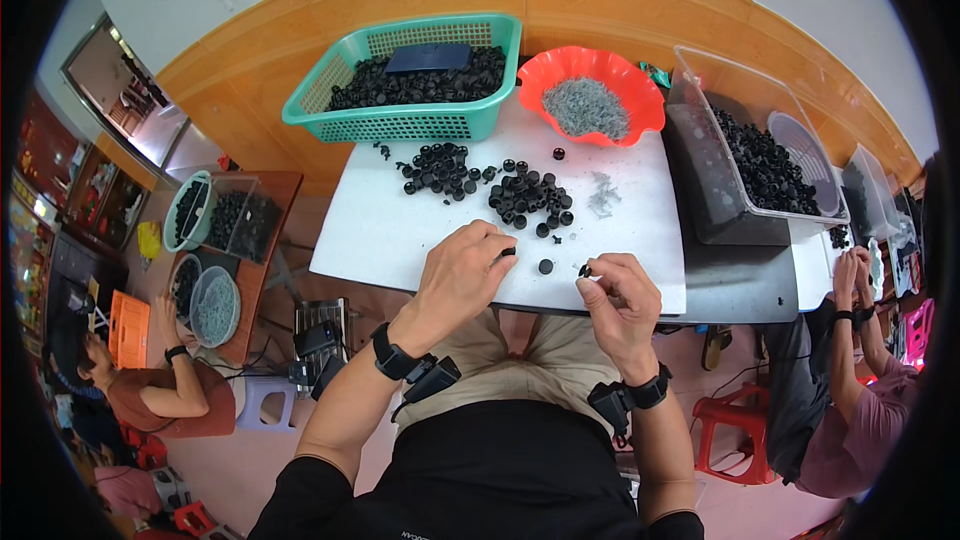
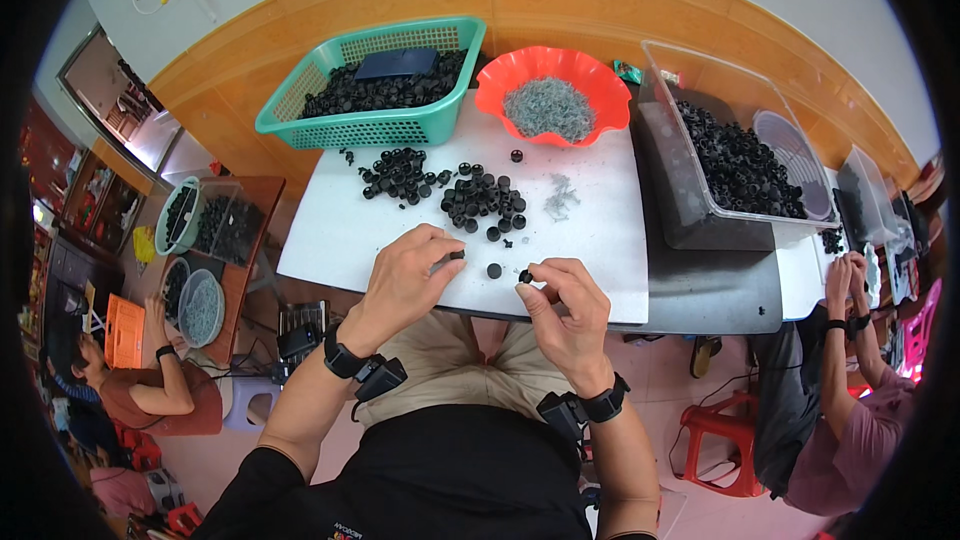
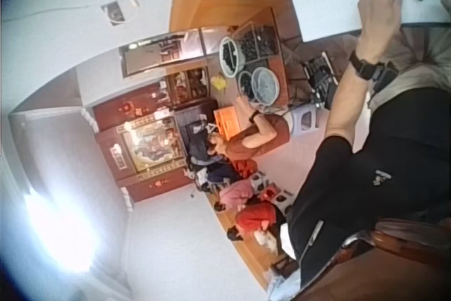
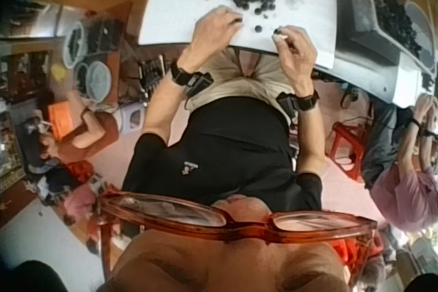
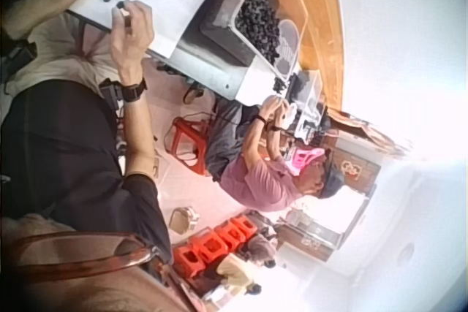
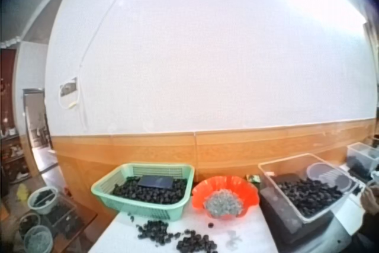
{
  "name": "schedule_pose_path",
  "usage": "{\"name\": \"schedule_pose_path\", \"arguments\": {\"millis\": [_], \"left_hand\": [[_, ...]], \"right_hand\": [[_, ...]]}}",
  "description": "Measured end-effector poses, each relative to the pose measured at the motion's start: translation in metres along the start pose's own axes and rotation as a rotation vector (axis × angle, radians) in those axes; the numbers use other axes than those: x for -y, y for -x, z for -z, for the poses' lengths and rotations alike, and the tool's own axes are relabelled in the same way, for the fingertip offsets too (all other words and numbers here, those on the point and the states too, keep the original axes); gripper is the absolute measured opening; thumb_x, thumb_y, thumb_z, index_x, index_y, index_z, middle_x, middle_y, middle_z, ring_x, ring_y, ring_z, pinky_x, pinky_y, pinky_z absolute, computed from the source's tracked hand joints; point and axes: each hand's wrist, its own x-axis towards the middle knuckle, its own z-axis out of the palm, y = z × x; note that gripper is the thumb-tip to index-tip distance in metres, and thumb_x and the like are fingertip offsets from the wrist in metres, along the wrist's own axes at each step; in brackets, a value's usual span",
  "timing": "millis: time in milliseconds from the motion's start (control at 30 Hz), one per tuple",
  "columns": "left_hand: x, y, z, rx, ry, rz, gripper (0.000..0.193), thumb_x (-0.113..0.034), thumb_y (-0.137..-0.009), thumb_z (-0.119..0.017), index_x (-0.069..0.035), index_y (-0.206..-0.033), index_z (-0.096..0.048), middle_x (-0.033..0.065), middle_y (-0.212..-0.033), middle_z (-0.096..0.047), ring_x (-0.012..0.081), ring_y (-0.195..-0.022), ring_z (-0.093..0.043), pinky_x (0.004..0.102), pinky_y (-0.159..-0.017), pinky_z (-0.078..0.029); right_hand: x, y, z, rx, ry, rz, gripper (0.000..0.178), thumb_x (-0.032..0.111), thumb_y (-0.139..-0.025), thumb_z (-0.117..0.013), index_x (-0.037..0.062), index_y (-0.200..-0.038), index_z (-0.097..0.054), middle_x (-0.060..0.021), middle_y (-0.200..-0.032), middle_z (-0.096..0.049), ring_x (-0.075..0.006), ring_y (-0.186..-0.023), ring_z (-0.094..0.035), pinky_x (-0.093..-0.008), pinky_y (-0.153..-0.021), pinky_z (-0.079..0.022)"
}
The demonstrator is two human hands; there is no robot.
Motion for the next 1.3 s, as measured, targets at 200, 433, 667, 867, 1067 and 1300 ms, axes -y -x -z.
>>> {"name": "schedule_pose_path", "arguments": {"millis": [200, 433, 667, 867, 1067, 1300], "left_hand": [[0.0, 0.001, 0.003, -0.034, 0.088, 0.052, 0.021, -0.006, -0.086, -0.072, 0.001, -0.106, -0.072, 0.0145, -0.101, -0.07, 0.0308, -0.085, -0.069, 0.0354, -0.074, -0.056], [0.003, 0.005, 0.002, -0.091, 0.246, 0.066, 0.024, -0.001, -0.089, -0.07, 0.002, -0.113, -0.071, 0.0154, -0.107, -0.071, 0.0233, -0.087, -0.071, 0.0309, -0.076, -0.056], [0.003, 0.011, -0.002, -0.075, 0.67, 0.266, 0.024, 0.001, -0.095, -0.066, 0.004, -0.118, -0.07, 0.0103, -0.105, -0.072, 0.0152, -0.09, -0.069, 0.0288, -0.081, -0.057], [0.005, 0.014, -0.002, -0.048, 1.069, 0.425, 0.026, 0.001, -0.094, -0.068, 0.007, -0.12, -0.066, 0.0117, -0.104, -0.072, 0.0159, -0.091, -0.071, 0.0296, -0.087, -0.06], [0.003, 0.016, -0.001, -0.035, 1.207, 0.462, 0.027, 0.001, -0.092, -0.07, 0.006, -0.118, -0.066, 0.0132, -0.104, -0.072, 0.0169, -0.089, -0.072, 0.0299, -0.085, -0.061], [-0.001, 0.018, -0.004, -0.046, 1.253, 0.479, 0.026, 0.001, -0.092, -0.07, 0.006, -0.117, -0.066, 0.0132, -0.102, -0.072, 0.0169, -0.089, -0.072, 0.0297, -0.084, -0.061]], "right_hand": [[0.0, 0.0, 0.0, -0.016, -0.024, -0.029, 0.023, -0.001, -0.084, -0.078, -0.0004, -0.105, -0.07, -0.0115, -0.098, -0.067, -0.0104, -0.064, -0.06, -0.0225, -0.054, -0.049], [0.001, 0.0, 0.0, -0.02, -0.041, -0.034, 0.023, -0.001, -0.084, -0.078, -0.0007, -0.105, -0.07, -0.0115, -0.098, -0.067, -0.0104, -0.065, -0.06, -0.0222, -0.055, -0.049], [0.0, 0.001, 0.0, -0.019, -0.042, -0.046, 0.023, -0.001, -0.084, -0.078, -0.0007, -0.105, -0.07, -0.0113, -0.098, -0.067, -0.0103, -0.065, -0.06, -0.0223, -0.055, -0.049], [0.0, 0.001, 0.0, -0.019, -0.034, -0.036, 0.023, -0.001, -0.083, -0.079, -0.0004, -0.105, -0.07, -0.0107, -0.097, -0.067, -0.01, -0.065, -0.059, -0.0224, -0.055, -0.048], [0.0, 0.002, -0.001, -0.024, -0.037, -0.053, 0.023, 0.0, -0.083, -0.079, -0.0004, -0.105, -0.07, -0.0106, -0.097, -0.067, -0.01, -0.065, -0.059, -0.0224, -0.055, -0.048], [-0.002, 0.002, -0.002, -0.021, -0.048, -0.056, 0.023, 0.0, -0.083, -0.079, -0.0001, -0.105, -0.071, -0.0111, -0.098, -0.067, -0.0099, -0.065, -0.06, -0.0221, -0.055, -0.049]]}}
